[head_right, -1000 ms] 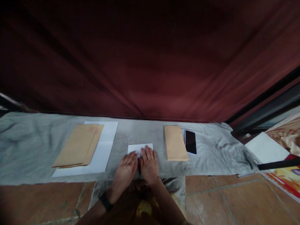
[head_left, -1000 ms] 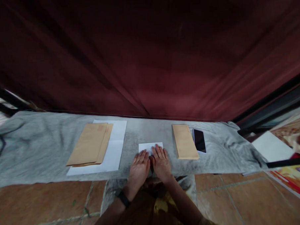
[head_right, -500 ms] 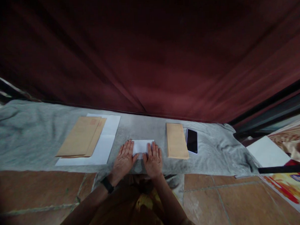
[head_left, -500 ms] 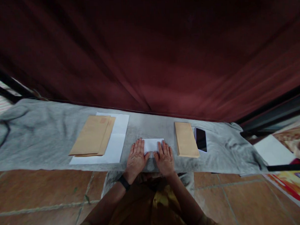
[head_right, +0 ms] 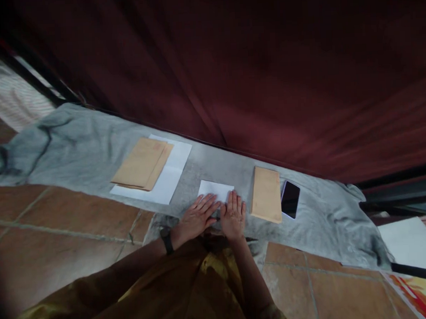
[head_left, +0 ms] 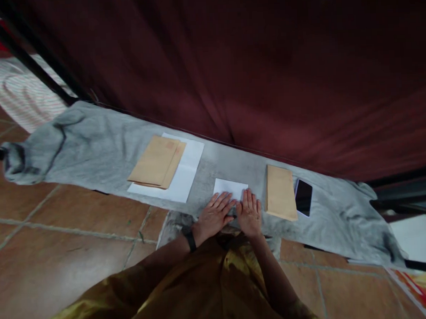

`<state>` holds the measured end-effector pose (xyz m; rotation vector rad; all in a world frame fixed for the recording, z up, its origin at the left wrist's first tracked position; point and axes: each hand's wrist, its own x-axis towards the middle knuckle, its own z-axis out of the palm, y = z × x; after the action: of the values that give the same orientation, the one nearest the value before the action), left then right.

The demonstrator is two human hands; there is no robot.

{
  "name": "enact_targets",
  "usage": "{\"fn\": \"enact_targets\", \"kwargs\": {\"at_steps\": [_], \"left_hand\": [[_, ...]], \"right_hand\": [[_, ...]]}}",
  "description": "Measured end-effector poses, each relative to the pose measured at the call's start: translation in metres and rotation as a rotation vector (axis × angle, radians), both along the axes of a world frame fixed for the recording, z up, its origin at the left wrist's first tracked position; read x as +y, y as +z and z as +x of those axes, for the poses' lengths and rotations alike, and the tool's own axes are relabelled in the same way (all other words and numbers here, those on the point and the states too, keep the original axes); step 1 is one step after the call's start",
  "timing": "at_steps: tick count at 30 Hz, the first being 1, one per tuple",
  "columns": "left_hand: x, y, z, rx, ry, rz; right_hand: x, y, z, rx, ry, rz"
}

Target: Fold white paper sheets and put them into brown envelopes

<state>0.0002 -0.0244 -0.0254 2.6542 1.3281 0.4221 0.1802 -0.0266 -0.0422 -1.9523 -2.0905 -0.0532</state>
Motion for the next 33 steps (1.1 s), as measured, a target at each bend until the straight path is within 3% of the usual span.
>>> {"fn": "enact_targets", "kwargs": {"at_steps": [8, 17, 26, 30, 33], "left_hand": [[0.000, 0.003, -0.016, 0.002, -0.071, -0.036], [0.000, 0.002, -0.016, 0.001, -0.075, -0.024], [-0.003, 0.001, -0.010, 0.070, -0.051, 0.010], [-0.004, 0.002, -0.010, 0.081, -0.042, 0.005], [-0.004, -0.001, -0.010, 0.076, -0.038, -0.002]], "right_hand": [[-0.001, 0.002, 0.007, -0.014, 0.020, -0.023], [0.000, -0.002, 0.021, 0.062, 0.025, 0.034], [0.025, 0.026, 0.015, 0.116, -0.179, -0.171], [0.037, 0.030, 0.016, 0.202, -0.256, -0.249], [0.043, 0.029, 0.019, 0.294, -0.231, -0.248]]}}
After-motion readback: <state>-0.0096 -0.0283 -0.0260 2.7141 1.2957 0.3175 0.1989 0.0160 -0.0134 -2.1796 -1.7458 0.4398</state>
